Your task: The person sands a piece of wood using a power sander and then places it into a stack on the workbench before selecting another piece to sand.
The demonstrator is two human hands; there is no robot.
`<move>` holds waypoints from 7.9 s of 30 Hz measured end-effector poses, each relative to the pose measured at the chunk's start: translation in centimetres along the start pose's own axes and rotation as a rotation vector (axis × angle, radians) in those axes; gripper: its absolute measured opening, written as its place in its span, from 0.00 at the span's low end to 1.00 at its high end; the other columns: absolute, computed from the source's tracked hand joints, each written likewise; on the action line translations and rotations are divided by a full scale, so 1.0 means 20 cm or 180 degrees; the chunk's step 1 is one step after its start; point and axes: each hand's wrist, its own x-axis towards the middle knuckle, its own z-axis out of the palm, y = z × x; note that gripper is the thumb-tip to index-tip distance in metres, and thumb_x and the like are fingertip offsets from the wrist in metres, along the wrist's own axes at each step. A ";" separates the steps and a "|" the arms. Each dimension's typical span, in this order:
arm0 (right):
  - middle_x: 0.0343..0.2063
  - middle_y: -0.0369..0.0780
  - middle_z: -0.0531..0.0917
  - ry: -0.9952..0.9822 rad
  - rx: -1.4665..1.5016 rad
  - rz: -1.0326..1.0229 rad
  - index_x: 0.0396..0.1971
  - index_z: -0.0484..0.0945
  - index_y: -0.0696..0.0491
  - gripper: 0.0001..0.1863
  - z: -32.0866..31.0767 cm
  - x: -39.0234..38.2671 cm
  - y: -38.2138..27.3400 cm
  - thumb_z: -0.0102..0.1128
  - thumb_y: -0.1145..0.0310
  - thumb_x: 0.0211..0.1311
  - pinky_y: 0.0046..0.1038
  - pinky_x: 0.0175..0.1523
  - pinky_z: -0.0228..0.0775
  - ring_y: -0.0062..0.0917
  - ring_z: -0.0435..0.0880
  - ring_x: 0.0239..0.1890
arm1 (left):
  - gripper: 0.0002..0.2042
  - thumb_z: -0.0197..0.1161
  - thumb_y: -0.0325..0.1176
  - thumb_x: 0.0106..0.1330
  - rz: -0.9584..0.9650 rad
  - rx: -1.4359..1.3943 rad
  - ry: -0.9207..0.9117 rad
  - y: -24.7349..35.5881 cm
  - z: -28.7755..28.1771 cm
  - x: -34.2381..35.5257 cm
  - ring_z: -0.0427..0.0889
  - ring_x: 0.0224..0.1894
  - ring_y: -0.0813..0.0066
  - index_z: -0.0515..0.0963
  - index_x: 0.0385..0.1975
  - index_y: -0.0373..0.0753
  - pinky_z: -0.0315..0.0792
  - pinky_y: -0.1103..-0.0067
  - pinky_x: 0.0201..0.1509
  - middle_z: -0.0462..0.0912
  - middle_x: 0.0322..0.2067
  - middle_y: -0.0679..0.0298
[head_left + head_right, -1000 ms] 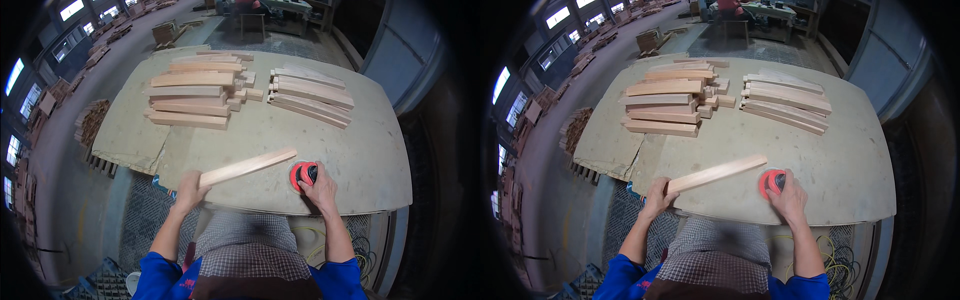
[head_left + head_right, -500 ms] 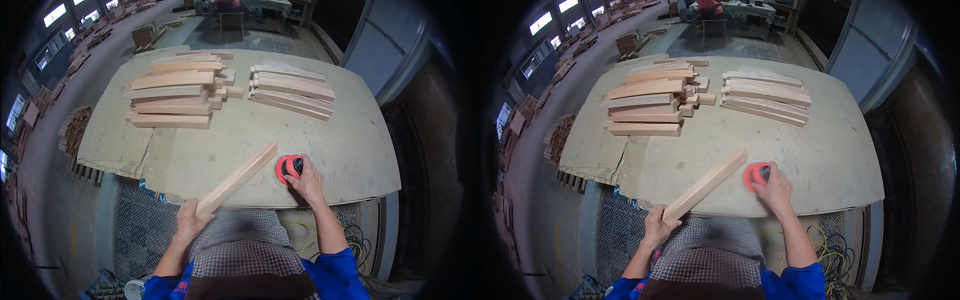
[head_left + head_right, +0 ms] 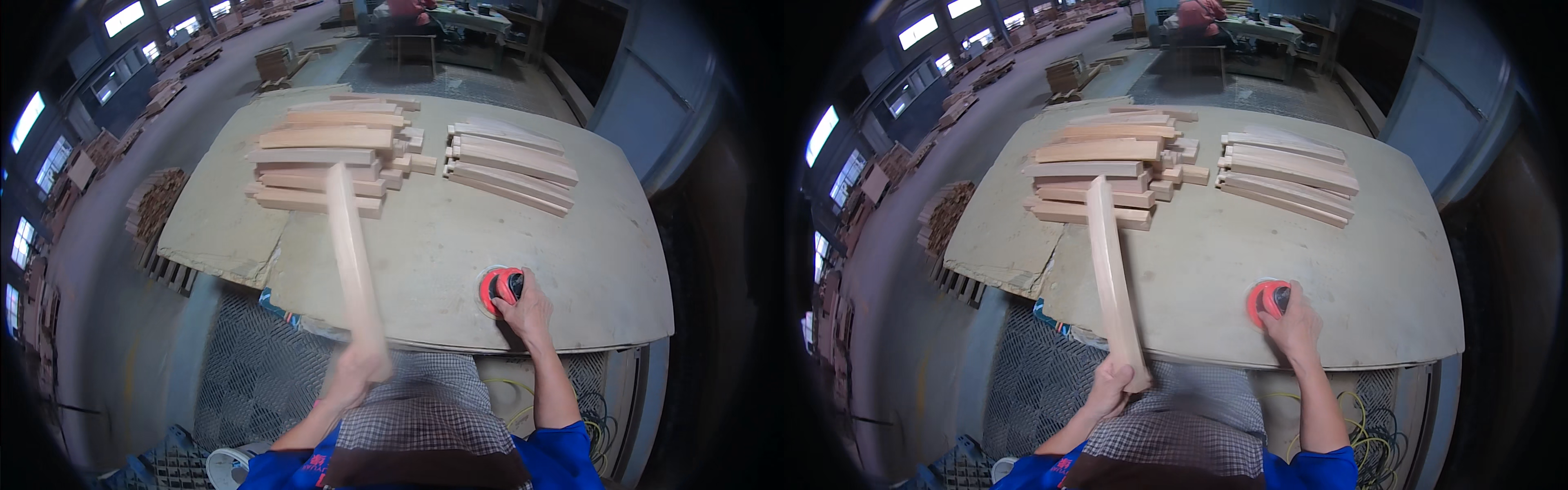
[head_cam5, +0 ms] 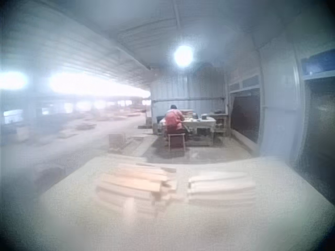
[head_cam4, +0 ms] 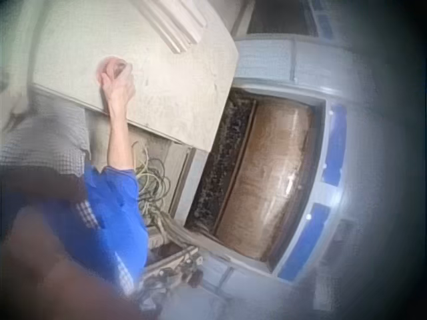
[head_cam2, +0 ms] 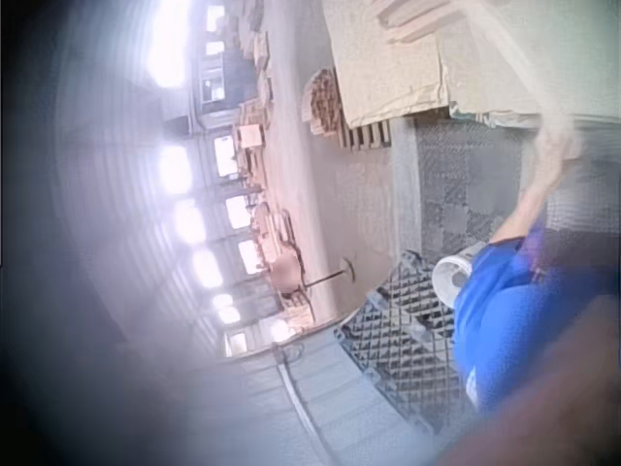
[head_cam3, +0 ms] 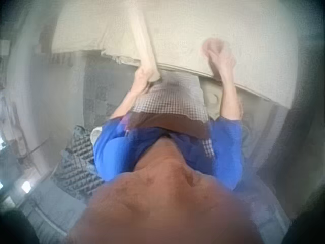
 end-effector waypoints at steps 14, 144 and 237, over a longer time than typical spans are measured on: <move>0.42 0.53 0.82 0.0199 -0.0106 -0.0158 0.61 0.65 0.56 0.45 0.02 0.00 0.04 0.77 0.57 0.43 0.44 0.47 0.74 0.50 0.82 0.43 | 0.23 0.58 0.22 0.54 0.2719 0.5496 0.0182 0.50 -0.12 0.68 0.75 0.53 0.49 0.73 0.54 0.38 0.72 0.63 0.56 0.75 0.51 0.47; 0.34 0.55 0.81 -0.0704 -0.0039 -0.1699 0.61 0.73 0.40 0.36 -0.04 -0.20 -0.69 0.73 0.60 0.48 0.42 0.42 0.78 0.48 0.84 0.35 | 0.08 0.56 0.31 0.70 0.2560 0.4050 -0.0109 -0.14 -0.17 0.08 0.82 0.35 0.53 0.77 0.40 0.33 0.77 0.67 0.36 0.81 0.36 0.51; 0.41 0.56 0.81 -0.0175 -0.0077 -0.1116 0.64 0.70 0.31 0.39 -0.05 0.39 -0.12 0.72 0.56 0.47 0.44 0.50 0.76 0.50 0.83 0.42 | 0.22 0.63 0.25 0.60 0.1765 0.4432 -0.0131 -0.01 -0.15 -0.03 0.83 0.36 0.51 0.65 0.53 0.26 0.78 0.66 0.38 0.79 0.36 0.44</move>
